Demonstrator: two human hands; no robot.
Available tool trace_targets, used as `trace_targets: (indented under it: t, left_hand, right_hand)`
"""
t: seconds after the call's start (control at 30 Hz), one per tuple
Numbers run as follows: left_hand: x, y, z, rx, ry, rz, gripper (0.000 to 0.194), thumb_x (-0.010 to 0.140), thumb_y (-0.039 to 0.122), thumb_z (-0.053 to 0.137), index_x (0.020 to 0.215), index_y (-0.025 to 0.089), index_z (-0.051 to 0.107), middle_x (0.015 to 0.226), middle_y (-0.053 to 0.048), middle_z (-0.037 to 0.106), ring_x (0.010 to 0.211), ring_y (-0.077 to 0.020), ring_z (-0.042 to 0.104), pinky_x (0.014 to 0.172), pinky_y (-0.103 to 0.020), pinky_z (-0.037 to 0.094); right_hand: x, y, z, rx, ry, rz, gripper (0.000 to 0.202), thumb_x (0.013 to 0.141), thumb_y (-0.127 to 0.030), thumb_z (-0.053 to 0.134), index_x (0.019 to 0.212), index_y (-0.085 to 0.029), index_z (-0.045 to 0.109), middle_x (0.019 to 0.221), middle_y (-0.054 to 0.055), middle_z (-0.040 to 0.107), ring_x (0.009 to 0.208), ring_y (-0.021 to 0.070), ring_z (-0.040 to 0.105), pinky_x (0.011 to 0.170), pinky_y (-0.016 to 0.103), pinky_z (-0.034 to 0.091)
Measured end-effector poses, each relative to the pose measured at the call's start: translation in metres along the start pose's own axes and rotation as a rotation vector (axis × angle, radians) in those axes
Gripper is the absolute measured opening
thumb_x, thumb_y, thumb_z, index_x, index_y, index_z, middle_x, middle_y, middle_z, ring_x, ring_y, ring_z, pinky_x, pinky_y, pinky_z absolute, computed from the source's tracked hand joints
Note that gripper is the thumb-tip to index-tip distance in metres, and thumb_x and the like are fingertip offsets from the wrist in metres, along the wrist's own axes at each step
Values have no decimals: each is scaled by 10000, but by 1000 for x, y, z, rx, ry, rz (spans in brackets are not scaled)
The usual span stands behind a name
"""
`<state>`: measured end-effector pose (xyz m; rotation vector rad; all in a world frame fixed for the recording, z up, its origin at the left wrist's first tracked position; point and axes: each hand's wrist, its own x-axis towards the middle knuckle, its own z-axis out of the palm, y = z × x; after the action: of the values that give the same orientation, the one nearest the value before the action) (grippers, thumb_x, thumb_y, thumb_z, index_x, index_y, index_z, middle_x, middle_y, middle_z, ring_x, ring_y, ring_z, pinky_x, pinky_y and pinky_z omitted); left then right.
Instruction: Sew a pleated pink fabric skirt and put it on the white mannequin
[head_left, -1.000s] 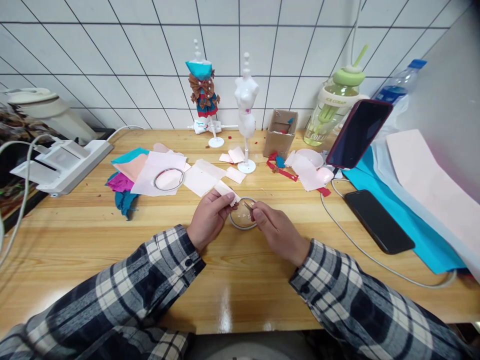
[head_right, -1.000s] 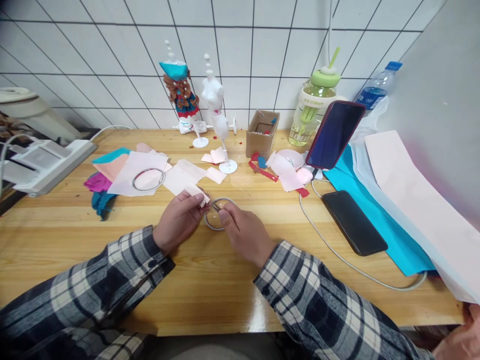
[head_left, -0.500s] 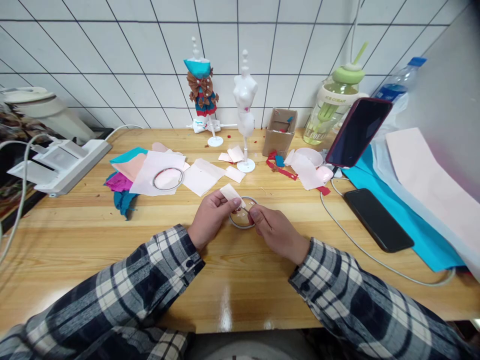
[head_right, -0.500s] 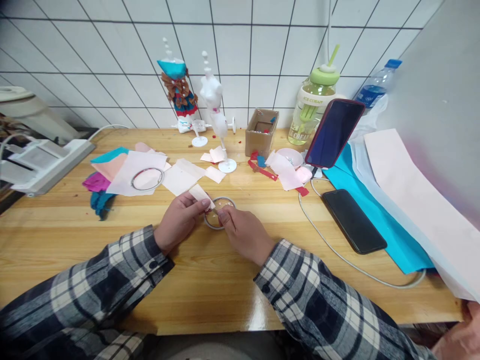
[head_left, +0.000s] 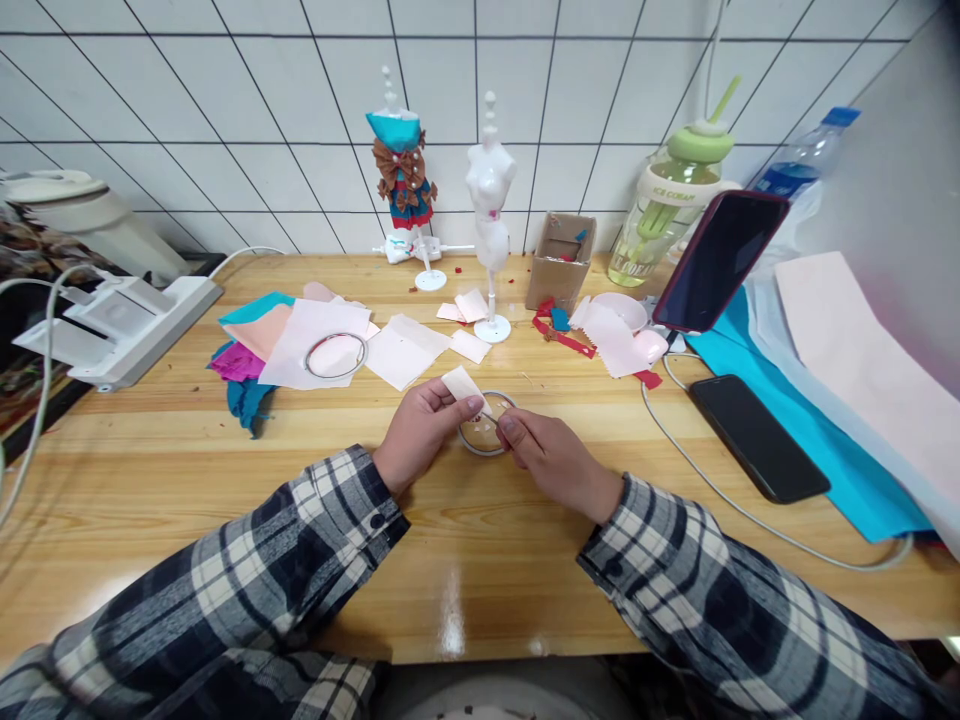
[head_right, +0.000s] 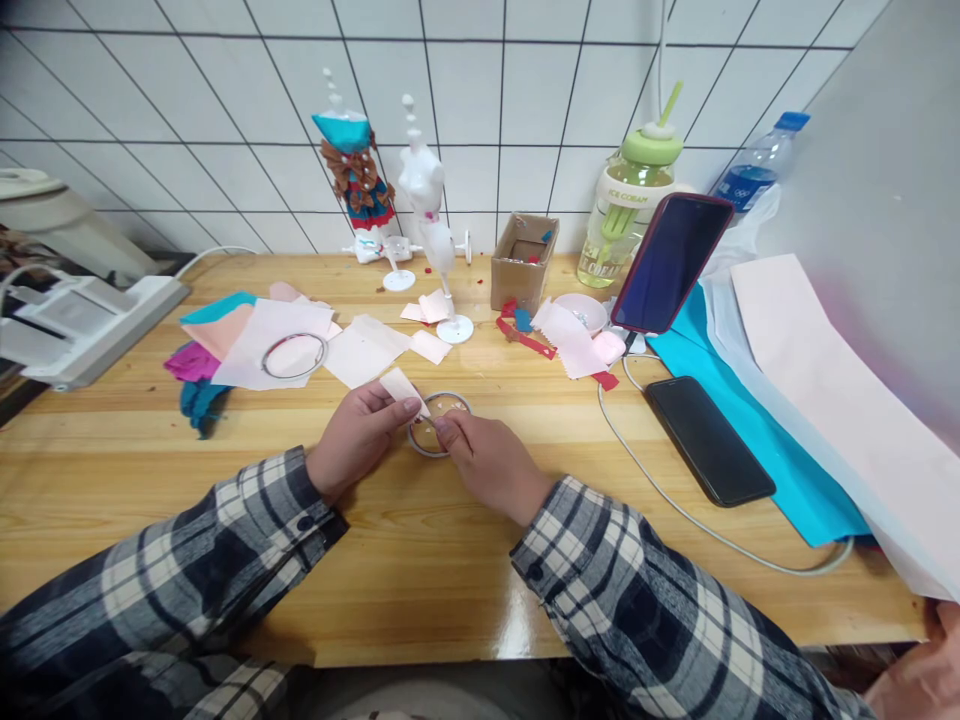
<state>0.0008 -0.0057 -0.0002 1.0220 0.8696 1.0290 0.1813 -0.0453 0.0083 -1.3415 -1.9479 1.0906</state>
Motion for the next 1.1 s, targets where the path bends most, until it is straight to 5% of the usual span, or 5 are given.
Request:
trace_targets:
  t: [1.1]
  left_hand:
    - [2,2,2,146,18,-32,300,647,372,826,810,153,703,776,-34,723,745,-186,653,738,-305,508]
  right_hand:
    - [8,12,-5,-70,-57,59,396,986,-474,319,719,-210,443,661,-19,503,627,142,452,604,268,302]
